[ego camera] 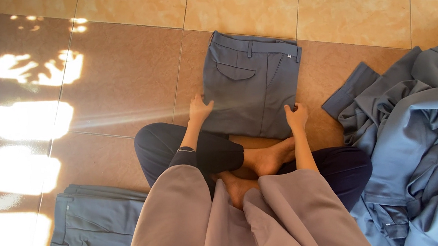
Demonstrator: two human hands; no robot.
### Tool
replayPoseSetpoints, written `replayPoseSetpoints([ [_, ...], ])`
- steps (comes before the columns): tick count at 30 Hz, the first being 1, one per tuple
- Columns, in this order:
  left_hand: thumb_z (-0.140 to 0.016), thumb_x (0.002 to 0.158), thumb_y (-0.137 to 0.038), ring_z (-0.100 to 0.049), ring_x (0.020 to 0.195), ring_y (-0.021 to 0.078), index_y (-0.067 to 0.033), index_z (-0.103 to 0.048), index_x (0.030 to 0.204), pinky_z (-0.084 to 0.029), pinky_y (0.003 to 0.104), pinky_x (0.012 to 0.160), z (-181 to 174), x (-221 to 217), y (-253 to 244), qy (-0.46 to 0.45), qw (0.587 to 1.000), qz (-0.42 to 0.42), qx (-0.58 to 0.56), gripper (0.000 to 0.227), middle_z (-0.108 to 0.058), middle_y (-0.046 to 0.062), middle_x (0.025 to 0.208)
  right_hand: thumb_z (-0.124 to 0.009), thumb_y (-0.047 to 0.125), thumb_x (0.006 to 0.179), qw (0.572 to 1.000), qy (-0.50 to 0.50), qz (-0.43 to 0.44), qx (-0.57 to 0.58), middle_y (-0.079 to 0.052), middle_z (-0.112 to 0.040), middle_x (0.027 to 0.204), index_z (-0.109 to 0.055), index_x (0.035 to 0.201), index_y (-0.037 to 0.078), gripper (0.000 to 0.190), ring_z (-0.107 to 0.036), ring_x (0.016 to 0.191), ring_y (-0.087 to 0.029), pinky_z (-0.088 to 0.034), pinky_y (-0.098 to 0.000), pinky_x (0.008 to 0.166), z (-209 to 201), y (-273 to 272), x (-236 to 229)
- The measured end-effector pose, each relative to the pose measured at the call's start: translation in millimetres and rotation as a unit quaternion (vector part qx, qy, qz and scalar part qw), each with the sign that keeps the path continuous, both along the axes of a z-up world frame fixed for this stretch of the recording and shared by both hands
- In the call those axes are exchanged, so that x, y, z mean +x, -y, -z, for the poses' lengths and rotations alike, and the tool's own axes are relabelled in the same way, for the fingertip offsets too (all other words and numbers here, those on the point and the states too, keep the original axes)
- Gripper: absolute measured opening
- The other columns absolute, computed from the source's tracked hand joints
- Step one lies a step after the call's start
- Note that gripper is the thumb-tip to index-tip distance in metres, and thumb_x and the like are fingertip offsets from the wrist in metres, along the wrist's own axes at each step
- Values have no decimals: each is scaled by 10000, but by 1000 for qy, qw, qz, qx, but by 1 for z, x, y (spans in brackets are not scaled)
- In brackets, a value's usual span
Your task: Folding multiple pairs of grey trousers into neat rectangles while sitting on the floor.
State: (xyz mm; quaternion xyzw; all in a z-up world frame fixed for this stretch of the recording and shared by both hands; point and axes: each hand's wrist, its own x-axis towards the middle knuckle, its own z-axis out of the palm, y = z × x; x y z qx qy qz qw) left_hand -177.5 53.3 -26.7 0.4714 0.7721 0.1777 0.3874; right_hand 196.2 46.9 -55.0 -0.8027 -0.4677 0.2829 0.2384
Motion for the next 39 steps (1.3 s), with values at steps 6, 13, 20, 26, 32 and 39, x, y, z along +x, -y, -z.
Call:
replayPoseSetpoints([
  [6, -638, 972, -272, -719, 1002, 307, -108, -669, 1124, -620, 450, 814, 43, 3, -28, -53, 993, -41, 96, 226, -703, 104, 1013, -760, 208, 907, 998, -3, 35, 42, -114, -721, 919, -716, 1100, 55, 251, -698, 938, -334, -577, -458, 785, 35, -21, 16],
  [13, -653, 966, -140, -736, 887, 348, 9, -664, 1070, -629, 451, 684, 70, 1, -47, -23, 973, -131, 187, 182, -718, 180, 916, -765, 153, 913, 993, 46, 33, 100, -119, -725, 880, -732, 1019, 51, 151, -715, 853, -292, -579, -416, 723, -21, -44, -2],
  [20, -695, 923, -326, -713, 1037, 370, -9, -628, 1172, -625, 481, 803, 83, -2, -40, -12, 987, -138, 82, 409, -721, 205, 1055, -781, 321, 901, 997, 27, 74, 9, -89, -734, 958, -718, 1028, 125, 242, -710, 950, -305, -589, -436, 773, 66, -56, 24],
  [26, -776, 852, -362, -659, 1153, 441, 55, -552, 1289, -600, 539, 884, 77, 11, -37, -4, 993, -109, 39, 645, -657, 304, 1207, -809, 408, 912, 993, -91, 59, -53, -272, -600, 1288, -533, 1375, -31, 696, -581, 1236, -395, -520, -529, 993, 12, -35, -2],
  [32, -733, 831, -438, -568, 1262, 497, 136, -545, 1336, -504, 595, 1021, 40, 22, -29, 94, 993, -76, -1, 787, -598, 367, 1302, -781, 241, 890, 972, -208, 35, -107, -335, -450, 1461, -458, 1440, -95, 721, -399, 1398, -490, -401, -621, 1096, 2, -36, -1],
  [39, -688, 848, -499, -495, 1337, 494, 121, -524, 1391, -455, 581, 1068, 24, 34, -20, 217, 963, -158, -11, 840, -547, 352, 1384, -628, 223, 860, 903, -408, 104, -86, -353, -163, 1614, -261, 1546, -114, 848, -126, 1517, -507, -177, -638, 1207, -73, -14, -33],
])
